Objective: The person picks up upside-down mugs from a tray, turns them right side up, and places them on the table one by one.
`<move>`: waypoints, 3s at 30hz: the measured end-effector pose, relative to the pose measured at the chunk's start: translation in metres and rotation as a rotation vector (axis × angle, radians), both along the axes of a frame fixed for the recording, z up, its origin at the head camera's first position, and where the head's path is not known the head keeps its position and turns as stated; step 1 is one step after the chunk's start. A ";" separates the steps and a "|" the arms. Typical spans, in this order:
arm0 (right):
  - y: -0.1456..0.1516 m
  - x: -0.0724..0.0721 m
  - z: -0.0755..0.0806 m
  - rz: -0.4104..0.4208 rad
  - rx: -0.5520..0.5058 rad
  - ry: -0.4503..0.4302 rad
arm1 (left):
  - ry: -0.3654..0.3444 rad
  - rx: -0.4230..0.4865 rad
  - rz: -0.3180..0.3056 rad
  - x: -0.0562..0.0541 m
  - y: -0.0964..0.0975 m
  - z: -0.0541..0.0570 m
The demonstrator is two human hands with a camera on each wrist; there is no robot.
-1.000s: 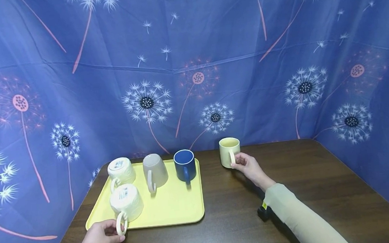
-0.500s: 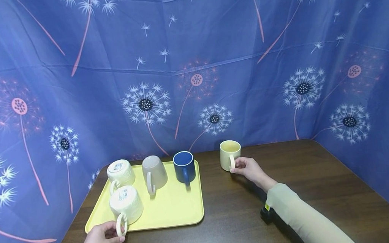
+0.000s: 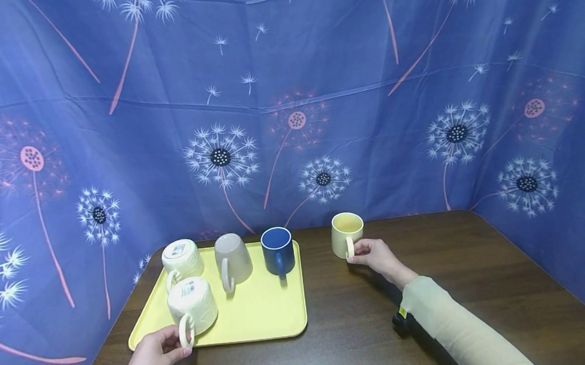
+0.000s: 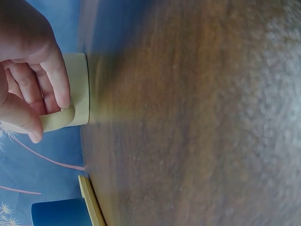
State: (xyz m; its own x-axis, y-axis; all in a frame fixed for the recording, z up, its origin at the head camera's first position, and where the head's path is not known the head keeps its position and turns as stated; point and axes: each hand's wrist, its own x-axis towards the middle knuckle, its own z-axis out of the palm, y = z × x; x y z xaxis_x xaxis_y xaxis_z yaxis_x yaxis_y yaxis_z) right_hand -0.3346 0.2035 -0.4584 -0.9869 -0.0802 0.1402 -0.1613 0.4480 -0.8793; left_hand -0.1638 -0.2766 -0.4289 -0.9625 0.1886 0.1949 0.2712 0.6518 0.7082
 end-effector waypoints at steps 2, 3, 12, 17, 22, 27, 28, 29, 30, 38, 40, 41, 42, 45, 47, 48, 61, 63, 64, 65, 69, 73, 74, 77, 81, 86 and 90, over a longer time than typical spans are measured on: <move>0.000 0.000 0.001 -0.004 0.005 0.002 | 0.026 0.004 0.018 0.000 0.002 0.000; -0.001 0.001 0.001 -0.006 0.007 0.003 | 0.041 0.008 0.027 0.000 0.003 0.001; -0.002 0.005 0.004 -0.023 0.045 0.005 | 0.086 0.018 0.077 0.000 0.012 0.006; 0.001 0.008 0.007 -0.002 0.026 0.013 | 0.032 0.027 0.153 0.000 0.017 0.011; 0.005 0.011 0.013 0.016 -0.007 0.026 | 0.069 0.036 0.190 0.000 0.022 0.012; 0.008 0.014 0.017 0.017 -0.026 0.024 | 0.051 0.041 0.223 -0.002 0.025 0.014; 0.009 0.015 0.018 0.018 -0.031 0.024 | 0.057 0.040 0.225 -0.002 0.025 0.014; 0.009 0.016 0.020 0.021 -0.039 0.023 | 0.077 0.038 0.223 -0.002 0.025 0.013; 0.009 0.017 0.021 0.022 -0.046 0.021 | 0.100 0.037 0.218 -0.003 0.026 0.013; 0.008 0.024 0.030 0.037 -0.031 0.044 | 0.228 0.024 0.194 -0.004 0.029 0.015; 0.007 0.026 0.032 0.046 -0.029 0.054 | 0.208 0.037 0.200 -0.004 0.030 0.018; 0.006 0.027 0.034 0.050 -0.029 0.059 | 0.195 0.044 0.204 -0.004 0.030 0.019; 0.005 0.028 0.035 0.055 -0.027 0.068 | 0.181 0.052 0.207 -0.005 0.030 0.020; 0.002 0.032 0.041 0.068 -0.022 0.087 | 0.153 0.074 0.210 -0.007 0.031 0.024; 0.000 0.035 0.045 0.070 -0.019 0.092 | 0.142 0.076 0.208 -0.008 0.032 0.027; -0.001 0.036 0.047 0.069 -0.015 0.090 | 0.134 0.078 0.206 -0.009 0.033 0.028; -0.011 0.055 0.064 0.106 -0.037 0.084 | 0.017 0.107 0.146 -0.008 0.042 0.052; -0.013 0.058 0.068 0.109 -0.037 0.088 | -0.008 0.108 0.144 -0.008 0.045 0.057; -0.014 0.060 0.070 0.111 -0.038 0.092 | -0.018 0.111 0.145 -0.008 0.046 0.059; -0.015 0.062 0.073 0.113 -0.040 0.098 | -0.022 0.110 0.141 -0.007 0.047 0.061; -0.019 0.069 0.082 0.126 -0.046 0.135 | -0.031 0.122 0.120 -0.004 0.051 0.067; -0.022 0.075 0.091 0.130 -0.046 0.182 | -0.048 0.148 0.078 -0.001 0.055 0.072; -0.023 0.076 0.093 0.130 -0.047 0.191 | -0.051 0.154 0.065 0.000 0.056 0.073; -0.027 0.081 0.101 0.135 -0.044 0.216 | -0.053 0.168 0.027 0.001 0.060 0.078; -0.032 0.088 0.110 0.160 -0.051 0.232 | -0.050 0.162 -0.023 0.000 0.066 0.085; -0.038 0.095 0.119 0.198 -0.082 0.253 | -0.057 0.153 -0.067 -0.003 0.073 0.093; -0.042 0.101 0.126 0.219 -0.095 0.274 | -0.060 0.159 -0.102 -0.005 0.079 0.099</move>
State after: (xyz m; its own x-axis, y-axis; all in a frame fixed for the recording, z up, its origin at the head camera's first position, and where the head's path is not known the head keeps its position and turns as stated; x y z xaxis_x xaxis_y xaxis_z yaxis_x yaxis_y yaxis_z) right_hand -0.2336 0.1618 -0.3326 -0.8727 -0.2593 0.4138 -0.4796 0.2956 -0.8262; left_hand -0.1692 -0.1980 -0.3297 -0.9508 0.2568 0.1734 0.2845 0.5015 0.8171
